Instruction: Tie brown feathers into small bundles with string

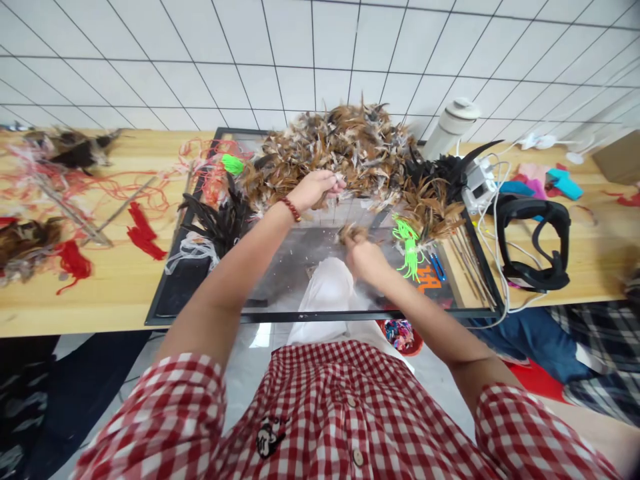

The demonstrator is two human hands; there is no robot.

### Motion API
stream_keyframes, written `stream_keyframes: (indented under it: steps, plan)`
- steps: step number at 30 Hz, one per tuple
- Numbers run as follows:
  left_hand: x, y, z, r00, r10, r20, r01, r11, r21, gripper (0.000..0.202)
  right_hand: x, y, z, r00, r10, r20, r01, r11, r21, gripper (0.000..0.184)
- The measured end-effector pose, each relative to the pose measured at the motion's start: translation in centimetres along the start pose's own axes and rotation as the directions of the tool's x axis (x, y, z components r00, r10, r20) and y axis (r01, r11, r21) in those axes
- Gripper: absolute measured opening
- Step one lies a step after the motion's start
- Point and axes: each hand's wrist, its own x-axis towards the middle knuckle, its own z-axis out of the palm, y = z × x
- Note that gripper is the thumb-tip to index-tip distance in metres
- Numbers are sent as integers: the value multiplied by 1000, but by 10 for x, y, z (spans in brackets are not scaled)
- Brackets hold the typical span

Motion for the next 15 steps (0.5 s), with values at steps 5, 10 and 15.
stream_keyframes:
  steps: [5,10,15]
  plan:
    - [-68,13,-49,987,-60,146,60,998,10,11,21,2,-21,967,-153,-204,164,986,39,55]
    - [-71,-20,-74,982,-184,-48,188,977,104,16,88,37,-29,970,-109,-217,119,992,33,51]
    - [-45,-35,-78,936,-95,-340,187,950,250,26,89,4,-9,970,-223,-93,220,975,-45,51]
